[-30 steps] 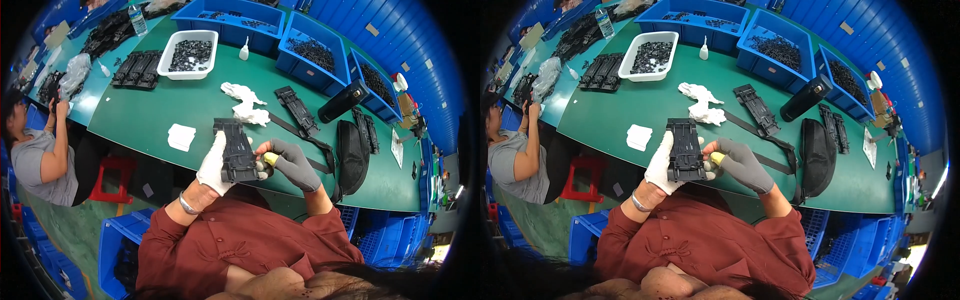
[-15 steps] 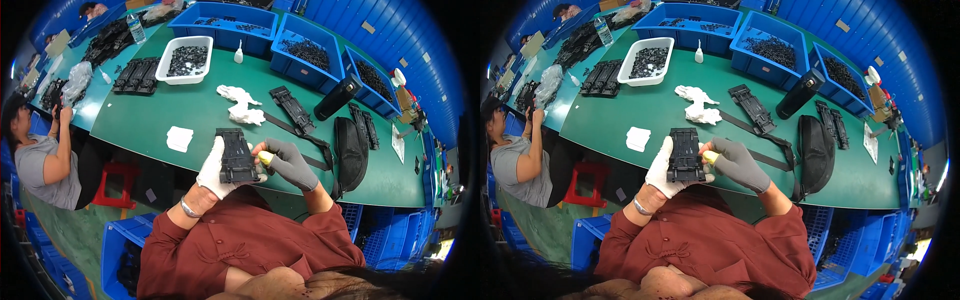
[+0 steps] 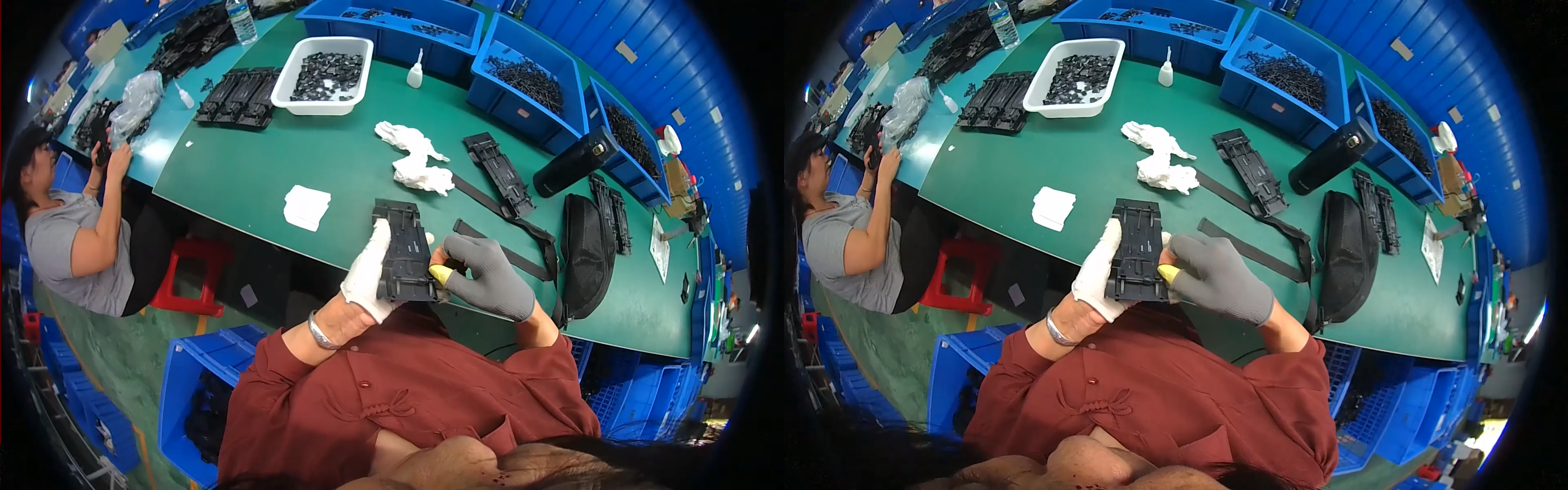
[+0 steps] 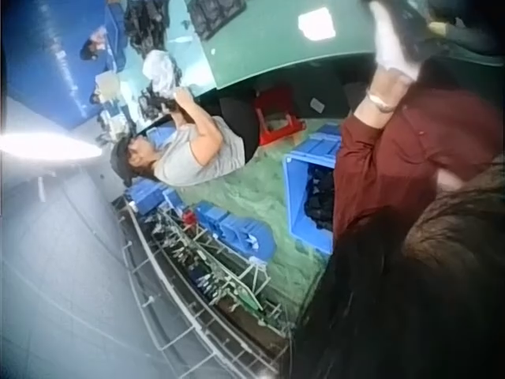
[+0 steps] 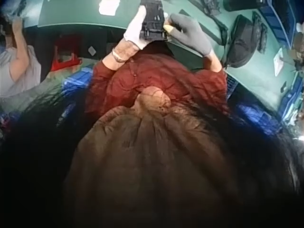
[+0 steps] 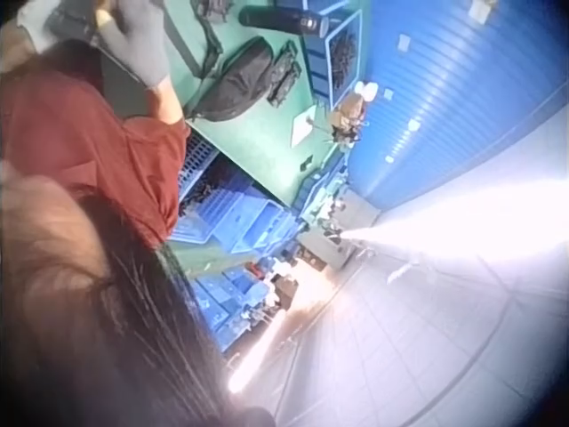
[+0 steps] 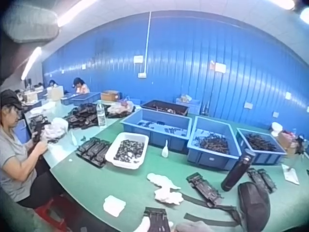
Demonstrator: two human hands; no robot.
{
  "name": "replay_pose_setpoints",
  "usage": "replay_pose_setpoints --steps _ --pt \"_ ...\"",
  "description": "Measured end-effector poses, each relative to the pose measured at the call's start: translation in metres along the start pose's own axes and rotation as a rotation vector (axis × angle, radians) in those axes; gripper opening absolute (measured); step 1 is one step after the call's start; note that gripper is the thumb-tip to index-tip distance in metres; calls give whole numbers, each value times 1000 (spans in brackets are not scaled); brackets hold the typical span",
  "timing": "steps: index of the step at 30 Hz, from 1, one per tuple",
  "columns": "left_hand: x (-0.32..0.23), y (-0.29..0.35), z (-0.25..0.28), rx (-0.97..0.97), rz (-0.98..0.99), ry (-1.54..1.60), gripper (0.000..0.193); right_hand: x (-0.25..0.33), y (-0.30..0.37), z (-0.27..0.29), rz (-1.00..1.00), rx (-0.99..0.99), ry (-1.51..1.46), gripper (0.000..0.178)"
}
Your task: Cleaning and assembling plastic toy components at a factory workbench using a small applicator.
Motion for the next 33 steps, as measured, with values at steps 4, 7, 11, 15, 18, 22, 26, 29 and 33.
replay_pose_setpoints --steps 4,7,11,15,18,22,26,29,33 --pt "5 0 3 30 6 12 70 -2 0 -2 -27 12 17 10" --pt "7 -2 6 23 -2 43 73 -6 3 -4 -137 28 -97 9" --pt "1 9 -6 -19 -107 79 75 -17 8 -10 -201 -33 -243 7" --pt "0 9 -2 158 -28 69 77 -25 13 -15 -379 -97 -398 11" --pt "2 10 -3 140 -1 79 80 -24 16 -15 -399 -120 -398 10" --pt "2 8 -1 168 -36 64 81 -19 19 -13 -324 -178 -322 11" --pt "1 14 -7 114 -84 25 82 -11 20 -9 -159 -246 -184 11" --pt "1 13 -4 139 -146 -47 86 -7 21 -8 -46 -275 -119 18" --pt "1 17 -7 158 -171 -77 88 -4 24 -7 144 -314 11 28"
Point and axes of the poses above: each hand's wrist, its own y-axis away from the middle knuckle, its own z-axis out of the back of the hand, x = y × z, the point moved 4 cm from there along -y, towards the middle knuckle, and after that the axes turned 12 degrees about -x, right-handed, at the moved point
